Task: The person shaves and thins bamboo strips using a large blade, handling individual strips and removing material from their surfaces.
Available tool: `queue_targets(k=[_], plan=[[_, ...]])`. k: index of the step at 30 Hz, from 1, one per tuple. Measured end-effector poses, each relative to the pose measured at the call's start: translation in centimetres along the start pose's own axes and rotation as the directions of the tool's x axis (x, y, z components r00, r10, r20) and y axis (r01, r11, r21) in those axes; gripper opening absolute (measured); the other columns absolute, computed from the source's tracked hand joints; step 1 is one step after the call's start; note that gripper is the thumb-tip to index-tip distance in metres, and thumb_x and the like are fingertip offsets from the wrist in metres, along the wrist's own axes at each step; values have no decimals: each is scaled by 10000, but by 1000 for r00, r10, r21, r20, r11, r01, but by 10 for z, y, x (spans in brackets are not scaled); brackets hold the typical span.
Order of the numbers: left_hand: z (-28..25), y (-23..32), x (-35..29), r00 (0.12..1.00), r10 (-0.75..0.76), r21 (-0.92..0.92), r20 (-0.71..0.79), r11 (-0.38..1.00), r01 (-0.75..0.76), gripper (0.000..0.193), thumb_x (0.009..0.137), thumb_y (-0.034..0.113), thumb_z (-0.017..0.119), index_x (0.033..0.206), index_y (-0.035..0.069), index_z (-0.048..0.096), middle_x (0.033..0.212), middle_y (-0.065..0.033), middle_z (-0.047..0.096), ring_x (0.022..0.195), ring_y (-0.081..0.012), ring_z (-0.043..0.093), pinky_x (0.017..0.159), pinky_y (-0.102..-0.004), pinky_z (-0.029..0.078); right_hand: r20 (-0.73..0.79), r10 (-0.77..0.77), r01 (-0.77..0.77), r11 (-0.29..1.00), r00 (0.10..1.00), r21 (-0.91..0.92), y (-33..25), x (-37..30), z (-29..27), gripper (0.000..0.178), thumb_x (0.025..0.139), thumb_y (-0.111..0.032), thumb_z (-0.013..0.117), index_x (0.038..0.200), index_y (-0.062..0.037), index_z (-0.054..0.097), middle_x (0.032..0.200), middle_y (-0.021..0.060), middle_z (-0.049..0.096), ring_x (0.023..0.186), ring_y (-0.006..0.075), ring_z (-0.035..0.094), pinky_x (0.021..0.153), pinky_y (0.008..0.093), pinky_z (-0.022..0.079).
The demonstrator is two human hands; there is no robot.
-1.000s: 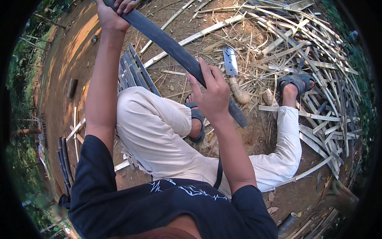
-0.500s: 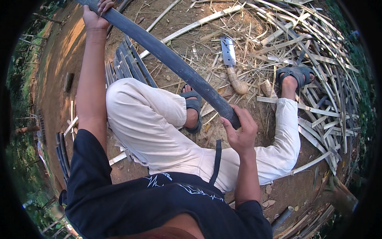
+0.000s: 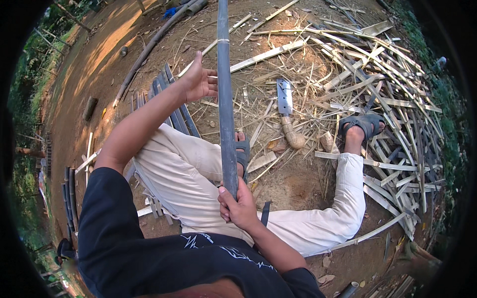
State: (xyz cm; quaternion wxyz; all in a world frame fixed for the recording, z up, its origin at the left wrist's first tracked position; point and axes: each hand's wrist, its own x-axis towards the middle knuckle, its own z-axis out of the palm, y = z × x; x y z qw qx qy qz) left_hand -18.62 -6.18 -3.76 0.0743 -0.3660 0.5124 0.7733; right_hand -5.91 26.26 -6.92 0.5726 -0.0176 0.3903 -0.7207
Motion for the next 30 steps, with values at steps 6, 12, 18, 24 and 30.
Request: queue_targets(k=[6,12,18,24,30], plan=[[18,-109,-20,955,-120,-40,273,990,135,665,1032,582,267,1271,-10,454,1095,-183,627,933,-294,704,801,-422,612,-184,-100,133,975,978,175,54,36,44,161,1039,-123,495,1135,-108,367,744,30,445,494,93,436,437,278,415],[13,-167,-24,889,-198,-316,414,884,344,450,1074,440,336,1264,54,465,800,-8,537,589,-90,502,499,-252,474,-152,-133,156,977,979,149,74,52,46,185,1046,-192,508,1162,-77,420,846,80,575,640,176,619,595,336,552],[2,-138,-65,865,-371,-305,337,826,473,379,1088,398,324,1209,68,465,703,40,398,490,-31,325,400,-192,313,-294,-353,-32,592,888,-805,32,101,-100,290,981,-279,598,899,-7,655,934,135,683,811,217,678,723,374,531],[-12,-138,-137,852,-450,-249,266,822,512,381,1080,390,366,1228,53,469,694,27,420,462,-32,355,384,-184,307,-144,-644,-428,-309,751,-849,-42,191,-275,414,878,-262,694,1177,-2,573,1137,207,590,1067,413,555,961,479,444],[-15,-169,-151,855,-471,-113,216,858,501,396,1080,380,380,1292,52,451,723,34,392,505,-33,338,429,-193,321,-423,-466,-556,-192,777,-809,-73,254,-286,540,796,-326,730,1153,47,573,1111,261,640,1068,420,625,932,482,494]])
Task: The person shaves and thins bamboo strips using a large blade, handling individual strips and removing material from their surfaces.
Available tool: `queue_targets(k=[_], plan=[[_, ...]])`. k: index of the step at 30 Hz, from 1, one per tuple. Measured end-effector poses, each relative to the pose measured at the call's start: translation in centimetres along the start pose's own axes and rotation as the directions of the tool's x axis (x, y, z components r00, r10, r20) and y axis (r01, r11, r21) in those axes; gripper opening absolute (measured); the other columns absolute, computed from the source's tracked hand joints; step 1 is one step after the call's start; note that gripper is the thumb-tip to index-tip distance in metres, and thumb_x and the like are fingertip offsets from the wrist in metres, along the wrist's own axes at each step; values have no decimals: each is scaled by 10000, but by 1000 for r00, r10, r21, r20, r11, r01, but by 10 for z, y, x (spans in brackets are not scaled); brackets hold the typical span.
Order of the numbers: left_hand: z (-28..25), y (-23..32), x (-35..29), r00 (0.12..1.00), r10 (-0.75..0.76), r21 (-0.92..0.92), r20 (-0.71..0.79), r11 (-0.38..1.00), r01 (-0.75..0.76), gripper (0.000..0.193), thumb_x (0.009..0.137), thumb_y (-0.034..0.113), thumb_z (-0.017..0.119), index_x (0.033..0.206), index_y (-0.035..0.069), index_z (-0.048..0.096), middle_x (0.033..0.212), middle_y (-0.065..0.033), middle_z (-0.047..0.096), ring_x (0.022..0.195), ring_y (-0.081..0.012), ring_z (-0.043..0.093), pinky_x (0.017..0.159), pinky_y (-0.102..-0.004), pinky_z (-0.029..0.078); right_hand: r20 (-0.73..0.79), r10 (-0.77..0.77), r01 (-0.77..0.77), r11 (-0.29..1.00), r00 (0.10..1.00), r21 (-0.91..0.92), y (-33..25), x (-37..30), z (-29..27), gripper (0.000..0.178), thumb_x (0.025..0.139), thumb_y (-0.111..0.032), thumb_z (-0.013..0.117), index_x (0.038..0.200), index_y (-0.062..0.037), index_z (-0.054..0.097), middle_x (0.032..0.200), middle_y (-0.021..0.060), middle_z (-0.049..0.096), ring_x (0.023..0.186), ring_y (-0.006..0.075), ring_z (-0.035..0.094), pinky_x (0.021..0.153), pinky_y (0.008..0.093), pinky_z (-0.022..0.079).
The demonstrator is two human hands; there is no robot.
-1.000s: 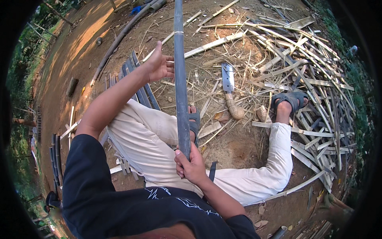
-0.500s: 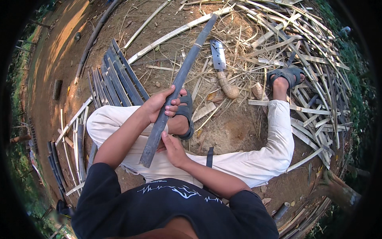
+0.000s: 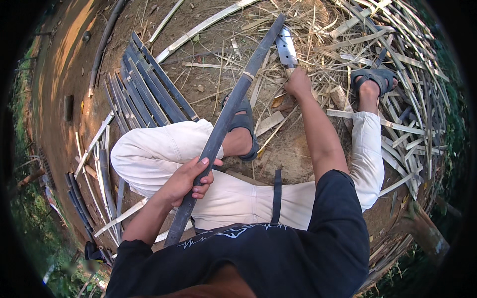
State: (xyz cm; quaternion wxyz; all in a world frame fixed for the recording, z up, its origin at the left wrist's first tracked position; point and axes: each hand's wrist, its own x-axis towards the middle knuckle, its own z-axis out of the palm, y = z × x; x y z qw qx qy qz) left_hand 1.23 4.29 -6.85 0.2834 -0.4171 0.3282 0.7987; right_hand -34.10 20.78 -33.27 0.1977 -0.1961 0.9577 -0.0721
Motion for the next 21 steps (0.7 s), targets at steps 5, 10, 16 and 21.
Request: queue_targets(k=[5,10,16,21], plan=[[-6,-19,12,1000,15,46,-13,999,-15,408,1078,388,388,1306,57,456,724,36,389,511,-37,338,442,-205,318,6,109,-106,958,994,266,-19,-34,-48,489,798,-328,677,1043,89,603,1001,313,671,989,429,661,885,480,508],[-5,-34,16,988,137,278,-77,954,-111,338,1084,342,387,1237,72,520,734,21,443,523,-35,391,453,-212,332,-40,-53,60,979,998,196,0,-157,-93,505,869,-377,676,1203,-21,547,856,245,688,821,420,681,763,491,514],[-10,-56,0,933,347,751,-95,641,-162,327,1063,191,382,1322,-3,434,825,-191,559,759,-314,581,750,-434,468,98,112,-139,934,989,329,31,-239,-79,429,896,-256,670,1212,7,547,843,236,672,756,409,658,732,446,512],[-4,-69,6,824,566,856,20,416,-306,357,1030,123,407,1325,-73,369,1067,-348,569,921,-523,587,813,-556,452,-191,-149,213,902,970,376,41,-278,-63,428,865,-155,689,1213,37,530,959,241,644,829,403,655,724,422,516]])
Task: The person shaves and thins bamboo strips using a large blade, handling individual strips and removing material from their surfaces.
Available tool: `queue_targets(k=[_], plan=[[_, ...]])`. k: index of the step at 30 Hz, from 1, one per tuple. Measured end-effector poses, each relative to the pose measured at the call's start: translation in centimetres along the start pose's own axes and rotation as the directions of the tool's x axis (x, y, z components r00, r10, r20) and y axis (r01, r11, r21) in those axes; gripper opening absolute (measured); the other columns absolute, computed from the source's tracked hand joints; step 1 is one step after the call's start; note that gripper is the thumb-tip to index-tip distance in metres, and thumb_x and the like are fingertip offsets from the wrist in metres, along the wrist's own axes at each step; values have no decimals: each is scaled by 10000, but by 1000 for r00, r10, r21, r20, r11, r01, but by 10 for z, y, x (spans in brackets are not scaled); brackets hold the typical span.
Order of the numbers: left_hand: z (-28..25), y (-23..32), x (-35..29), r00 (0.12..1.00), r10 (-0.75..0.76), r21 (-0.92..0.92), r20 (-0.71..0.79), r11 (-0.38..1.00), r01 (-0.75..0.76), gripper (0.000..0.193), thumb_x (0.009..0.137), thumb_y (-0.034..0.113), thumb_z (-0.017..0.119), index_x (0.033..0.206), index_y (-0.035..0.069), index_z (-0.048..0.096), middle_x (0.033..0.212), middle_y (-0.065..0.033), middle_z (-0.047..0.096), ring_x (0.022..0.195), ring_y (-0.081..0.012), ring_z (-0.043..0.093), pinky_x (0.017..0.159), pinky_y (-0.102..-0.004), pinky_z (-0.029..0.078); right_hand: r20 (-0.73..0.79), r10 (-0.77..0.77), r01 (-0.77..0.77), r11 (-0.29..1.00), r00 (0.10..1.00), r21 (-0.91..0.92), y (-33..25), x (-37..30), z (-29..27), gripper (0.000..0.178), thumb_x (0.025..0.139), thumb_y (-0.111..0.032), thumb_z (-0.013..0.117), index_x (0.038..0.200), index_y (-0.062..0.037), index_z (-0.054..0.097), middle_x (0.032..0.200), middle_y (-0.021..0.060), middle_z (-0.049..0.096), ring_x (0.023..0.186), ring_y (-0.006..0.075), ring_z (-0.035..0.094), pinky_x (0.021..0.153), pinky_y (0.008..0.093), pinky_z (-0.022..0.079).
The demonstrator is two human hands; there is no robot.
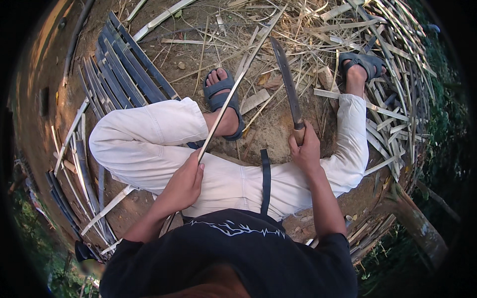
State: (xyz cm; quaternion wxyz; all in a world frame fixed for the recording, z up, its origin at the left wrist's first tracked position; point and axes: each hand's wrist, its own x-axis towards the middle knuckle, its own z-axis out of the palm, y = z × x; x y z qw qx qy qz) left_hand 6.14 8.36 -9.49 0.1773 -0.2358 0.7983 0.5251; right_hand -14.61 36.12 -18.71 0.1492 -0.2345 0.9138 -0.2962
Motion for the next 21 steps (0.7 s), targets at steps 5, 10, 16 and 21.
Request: queue_targets(k=[5,10,16,21], plan=[[8,8,-3,998,-69,49,7,996,68,316,1027,110,401,1284,-74,390,975,-347,585,894,-523,590,785,-563,441,270,-403,457,871,874,-180,-56,13,-16,461,733,-193,769,1112,-36,559,837,145,594,739,331,643,627,438,503],[12,7,-11,988,-154,-52,26,986,156,245,1039,116,407,1241,-18,440,765,-270,574,747,-471,579,686,-495,434,326,-348,425,882,879,-204,-45,36,-10,332,735,-216,785,902,-64,541,767,143,633,693,359,653,613,451,511],[21,4,-12,988,-153,-98,20,983,154,232,1052,144,415,1231,14,483,655,-160,485,590,-281,503,606,-402,411,349,-260,354,904,900,-240,-32,66,-12,300,761,-233,763,876,-63,544,770,162,650,706,378,661,626,477,520],[23,-5,-19,972,-222,-179,75,956,232,227,1066,170,413,1214,34,517,674,-15,416,619,-106,393,587,-293,373,357,-214,332,890,909,-313,-17,80,-12,295,772,-245,755,893,-66,555,776,164,661,717,384,667,639,475,528]])
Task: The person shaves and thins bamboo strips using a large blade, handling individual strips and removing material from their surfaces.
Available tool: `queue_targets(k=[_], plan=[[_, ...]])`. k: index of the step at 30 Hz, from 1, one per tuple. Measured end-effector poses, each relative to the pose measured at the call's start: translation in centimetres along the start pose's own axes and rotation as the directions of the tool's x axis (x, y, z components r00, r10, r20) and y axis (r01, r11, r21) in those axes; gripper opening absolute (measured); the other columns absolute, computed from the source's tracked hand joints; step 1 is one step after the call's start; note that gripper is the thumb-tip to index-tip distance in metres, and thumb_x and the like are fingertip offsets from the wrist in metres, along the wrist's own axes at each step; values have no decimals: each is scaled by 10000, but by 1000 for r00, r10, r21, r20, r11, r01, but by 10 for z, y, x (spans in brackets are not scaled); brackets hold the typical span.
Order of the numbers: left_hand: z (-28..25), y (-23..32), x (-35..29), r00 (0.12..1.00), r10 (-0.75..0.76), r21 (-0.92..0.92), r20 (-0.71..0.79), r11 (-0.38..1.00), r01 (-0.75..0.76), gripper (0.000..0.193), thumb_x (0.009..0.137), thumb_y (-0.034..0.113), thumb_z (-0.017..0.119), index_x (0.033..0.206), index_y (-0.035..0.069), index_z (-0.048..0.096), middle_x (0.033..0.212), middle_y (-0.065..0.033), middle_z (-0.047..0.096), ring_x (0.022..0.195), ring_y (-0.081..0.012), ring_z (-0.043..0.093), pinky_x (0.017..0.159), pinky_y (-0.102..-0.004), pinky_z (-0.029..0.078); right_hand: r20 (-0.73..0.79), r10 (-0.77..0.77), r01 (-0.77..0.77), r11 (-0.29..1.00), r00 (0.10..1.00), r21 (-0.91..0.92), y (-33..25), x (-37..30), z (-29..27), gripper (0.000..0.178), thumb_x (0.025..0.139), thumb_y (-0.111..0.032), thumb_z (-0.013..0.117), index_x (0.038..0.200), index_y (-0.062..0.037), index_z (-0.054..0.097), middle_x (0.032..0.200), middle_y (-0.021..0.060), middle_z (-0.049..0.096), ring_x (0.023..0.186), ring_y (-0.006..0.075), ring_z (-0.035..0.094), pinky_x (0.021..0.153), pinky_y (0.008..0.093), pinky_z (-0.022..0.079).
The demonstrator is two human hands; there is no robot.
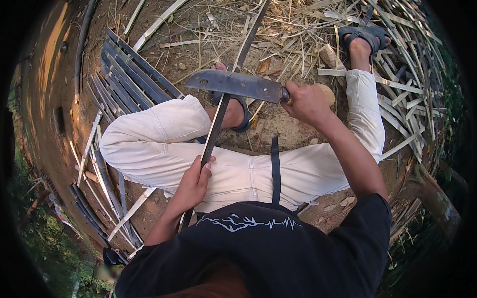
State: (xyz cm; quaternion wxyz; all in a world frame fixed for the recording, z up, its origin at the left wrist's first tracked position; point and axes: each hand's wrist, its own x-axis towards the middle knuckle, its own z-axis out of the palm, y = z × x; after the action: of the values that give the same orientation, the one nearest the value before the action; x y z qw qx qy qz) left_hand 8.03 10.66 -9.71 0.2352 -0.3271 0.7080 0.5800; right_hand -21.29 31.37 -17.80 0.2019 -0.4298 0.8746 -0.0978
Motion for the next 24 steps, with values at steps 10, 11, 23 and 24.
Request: queue_targets(k=[10,11,23,24], plan=[[2,0,1,999,-41,-74,2,996,41,236,1070,192,427,1225,52,537,710,41,423,621,-55,382,571,-235,357,-28,107,-107,994,994,7,26,31,-8,263,795,-259,726,905,-62,592,738,181,672,735,393,673,676,494,535],[2,1,1,998,-59,-99,22,993,61,239,1072,205,428,1226,56,535,711,42,429,605,-48,381,554,-227,351,5,92,-92,996,996,-3,28,27,-8,260,798,-263,723,907,-64,595,742,180,674,735,391,674,674,492,536],[5,0,5,987,-146,-199,65,967,157,220,1074,237,433,1190,77,529,730,20,471,551,-44,395,492,-233,346,59,-53,53,999,997,-4,12,33,-19,267,810,-273,715,909,-52,603,775,160,683,738,375,681,674,481,543],[6,4,4,982,-175,-209,77,960,187,201,1069,210,438,1177,68,532,736,7,482,599,-61,410,542,-249,366,52,-64,65,998,997,-10,15,34,-18,265,808,-270,718,912,-54,605,780,160,684,739,376,681,675,479,543]])
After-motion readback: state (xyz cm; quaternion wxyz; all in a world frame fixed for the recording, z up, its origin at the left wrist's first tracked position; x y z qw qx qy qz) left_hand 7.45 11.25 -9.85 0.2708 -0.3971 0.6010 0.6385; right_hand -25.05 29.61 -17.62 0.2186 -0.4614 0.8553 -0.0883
